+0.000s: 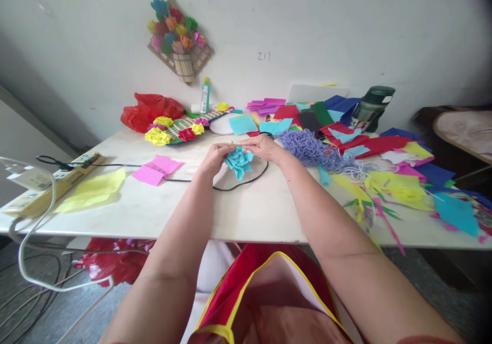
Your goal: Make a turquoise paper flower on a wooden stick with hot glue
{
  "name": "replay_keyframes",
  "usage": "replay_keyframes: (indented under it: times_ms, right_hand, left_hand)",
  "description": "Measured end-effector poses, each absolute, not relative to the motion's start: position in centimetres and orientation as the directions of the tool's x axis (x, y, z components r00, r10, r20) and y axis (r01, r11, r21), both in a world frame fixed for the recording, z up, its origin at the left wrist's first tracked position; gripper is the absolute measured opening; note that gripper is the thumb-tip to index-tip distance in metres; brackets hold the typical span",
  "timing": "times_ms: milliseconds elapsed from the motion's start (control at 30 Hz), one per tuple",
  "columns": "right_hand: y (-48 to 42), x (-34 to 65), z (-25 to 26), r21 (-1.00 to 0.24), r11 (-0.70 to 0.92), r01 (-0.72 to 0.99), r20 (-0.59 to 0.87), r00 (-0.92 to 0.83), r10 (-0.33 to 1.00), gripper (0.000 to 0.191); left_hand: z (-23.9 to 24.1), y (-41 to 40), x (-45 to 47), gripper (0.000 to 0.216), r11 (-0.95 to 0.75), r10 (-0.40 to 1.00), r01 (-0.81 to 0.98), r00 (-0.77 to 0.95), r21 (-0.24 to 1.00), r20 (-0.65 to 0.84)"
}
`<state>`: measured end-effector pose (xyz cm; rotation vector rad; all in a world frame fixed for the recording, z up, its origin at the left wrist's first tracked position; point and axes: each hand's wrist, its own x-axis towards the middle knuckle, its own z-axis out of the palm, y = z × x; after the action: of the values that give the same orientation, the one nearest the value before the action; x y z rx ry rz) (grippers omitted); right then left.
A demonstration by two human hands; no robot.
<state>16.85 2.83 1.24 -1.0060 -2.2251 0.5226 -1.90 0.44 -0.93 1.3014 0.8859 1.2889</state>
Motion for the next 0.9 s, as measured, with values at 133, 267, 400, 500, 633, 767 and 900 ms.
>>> replay_keyframes:
  times_ms: [133, 267, 400, 500, 633, 767, 900]
  right_hand:
    - [2.75, 16.87, 1.44, -0.521, 0.659, 0.543, 0.392, -0.533, 0.749, 0.033]
    - [2.63, 16.94, 1.73, -0.425, 0.7, 0.574, 0.406, -0.57, 0.714, 0.034]
    - [2.6, 16.85, 1.8, -0.322, 0.725, 0.609, 0.408, -0.602, 0.686, 0.035]
    - [2.56, 16.71, 1.75, -0.24, 0.726, 0.644, 0.412, -0.61, 0.677, 0.034]
    - [2.4, 16.58, 1.76, -0.183, 0.714, 0.676, 0.405, -0.61, 0.681, 0.034]
    - [2.33, 16.58, 1.79, -0.156, 0.71, 0.687, 0.408, -0.609, 0.68, 0.033]
    - [2.43, 16.64, 1.74, -0.208, 0.707, 0.676, 0.416, -0.593, 0.689, 0.031]
  left_hand:
    - [-1.0, 0.49, -1.77, 0.013, -0.157, 0.973, -0.223, 0.13, 0.962, 0.189]
    - [-0.99, 0.5, -1.59, 0.012, -0.136, 0.98, -0.272, 0.101, 0.953, 0.169]
    - [-0.94, 0.47, -1.4, 0.01, -0.11, 0.99, -0.309, 0.051, 0.945, 0.132]
    - [-0.98, 0.47, -1.34, 0.011, -0.095, 0.994, -0.289, 0.031, 0.953, 0.108]
    - [-1.21, 0.61, -1.43, 0.011, -0.097, 0.994, -0.248, 0.031, 0.964, 0.108]
    - [-1.34, 0.65, -1.58, 0.01, -0.098, 0.993, -0.226, 0.036, 0.969, 0.109]
    - [-1.0, 0.3, -1.56, 0.016, -0.108, 0.991, -0.219, 0.052, 0.97, 0.122]
